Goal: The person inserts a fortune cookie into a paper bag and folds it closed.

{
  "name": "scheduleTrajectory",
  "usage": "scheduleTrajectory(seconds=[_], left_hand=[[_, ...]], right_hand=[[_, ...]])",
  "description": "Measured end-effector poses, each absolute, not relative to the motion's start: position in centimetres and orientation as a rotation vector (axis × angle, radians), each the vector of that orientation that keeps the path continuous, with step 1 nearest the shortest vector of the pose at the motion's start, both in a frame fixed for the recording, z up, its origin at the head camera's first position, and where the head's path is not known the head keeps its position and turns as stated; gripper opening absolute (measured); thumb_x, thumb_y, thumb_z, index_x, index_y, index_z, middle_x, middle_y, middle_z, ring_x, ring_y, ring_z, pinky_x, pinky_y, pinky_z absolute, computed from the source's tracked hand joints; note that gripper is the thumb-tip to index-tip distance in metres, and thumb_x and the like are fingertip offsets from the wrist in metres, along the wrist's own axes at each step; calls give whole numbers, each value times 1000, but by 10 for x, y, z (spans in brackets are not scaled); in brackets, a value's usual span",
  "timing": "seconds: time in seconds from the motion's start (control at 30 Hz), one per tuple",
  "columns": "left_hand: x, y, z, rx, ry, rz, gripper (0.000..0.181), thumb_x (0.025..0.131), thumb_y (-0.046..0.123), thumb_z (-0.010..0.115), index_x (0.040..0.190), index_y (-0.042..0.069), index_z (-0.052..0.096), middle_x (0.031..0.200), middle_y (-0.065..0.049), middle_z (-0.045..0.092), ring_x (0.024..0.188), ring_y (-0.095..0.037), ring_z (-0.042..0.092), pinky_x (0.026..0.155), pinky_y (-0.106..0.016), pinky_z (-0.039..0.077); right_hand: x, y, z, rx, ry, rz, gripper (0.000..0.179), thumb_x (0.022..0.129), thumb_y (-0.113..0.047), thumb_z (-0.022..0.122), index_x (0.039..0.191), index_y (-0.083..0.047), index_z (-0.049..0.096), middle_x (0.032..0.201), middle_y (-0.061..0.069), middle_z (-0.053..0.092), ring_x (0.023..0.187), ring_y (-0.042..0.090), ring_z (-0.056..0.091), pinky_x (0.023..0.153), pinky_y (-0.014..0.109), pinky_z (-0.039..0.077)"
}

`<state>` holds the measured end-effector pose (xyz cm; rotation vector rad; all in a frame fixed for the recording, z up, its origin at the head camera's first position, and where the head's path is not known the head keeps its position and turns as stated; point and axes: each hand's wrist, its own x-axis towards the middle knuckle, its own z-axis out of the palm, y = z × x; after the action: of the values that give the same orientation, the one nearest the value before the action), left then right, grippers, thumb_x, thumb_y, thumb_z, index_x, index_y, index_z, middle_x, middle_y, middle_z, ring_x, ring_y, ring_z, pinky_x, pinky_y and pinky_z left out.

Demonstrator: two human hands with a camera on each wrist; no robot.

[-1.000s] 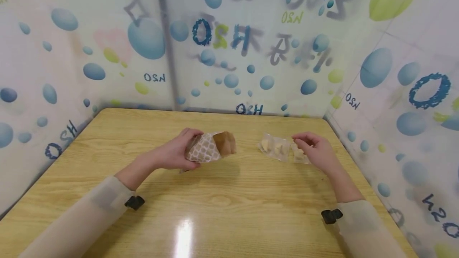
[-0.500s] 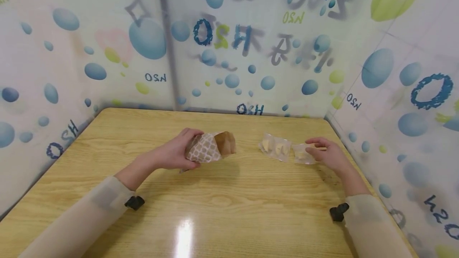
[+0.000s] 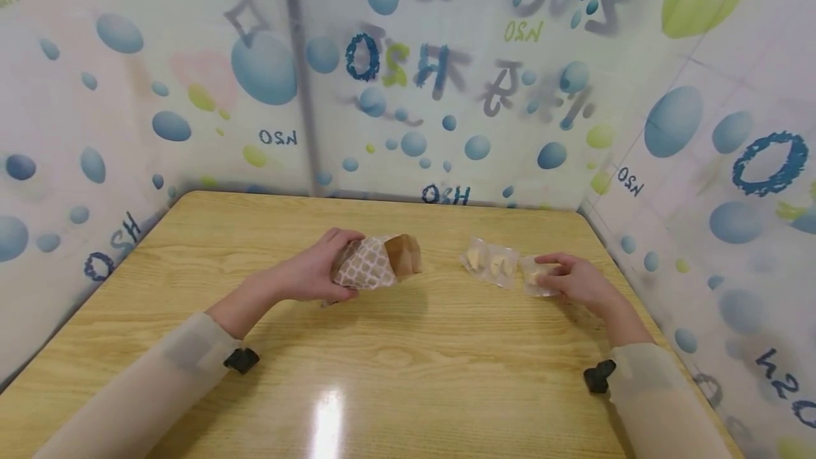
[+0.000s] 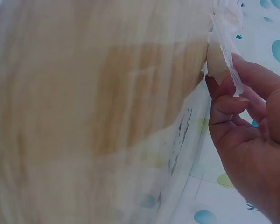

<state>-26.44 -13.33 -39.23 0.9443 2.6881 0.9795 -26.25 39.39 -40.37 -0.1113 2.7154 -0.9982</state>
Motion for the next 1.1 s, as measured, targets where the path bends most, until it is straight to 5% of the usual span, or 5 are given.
scheduleTrajectory(seconds=[0.47, 0.7, 1.1], left_hand=[[-263, -133, -393, 932, 2679, 978, 109, 84, 22, 94, 171, 14, 28, 159, -21, 38, 142, -38, 48, 118, -61, 48], [-263, -134, -393, 937, 2695, 963, 109, 83, 21, 93, 170, 14, 29, 159, -22, 38, 143, -39, 46, 119, -63, 47], [-267, -134, -396, 989, 2717, 928, 106, 84, 22, 92, 169, 11, 30, 156, -24, 39, 140, -39, 46, 117, -61, 48]], right_hand=[[-255, 386, -401, -28, 2920, -1118, 71, 107, -49, 69, 163, -9, 52, 121, 12, 64, 93, 17, 58, 70, 25, 53], [-245, 345, -381, -207, 2845, -1381, 58, 109, -31, 72, 161, -10, 57, 109, -6, 66, 78, 10, 63, 63, 27, 53], [-229, 275, -362, -379, 2697, -1609, 46, 102, -19, 80, 147, -10, 69, 105, -1, 70, 82, 14, 70, 72, 28, 62]])
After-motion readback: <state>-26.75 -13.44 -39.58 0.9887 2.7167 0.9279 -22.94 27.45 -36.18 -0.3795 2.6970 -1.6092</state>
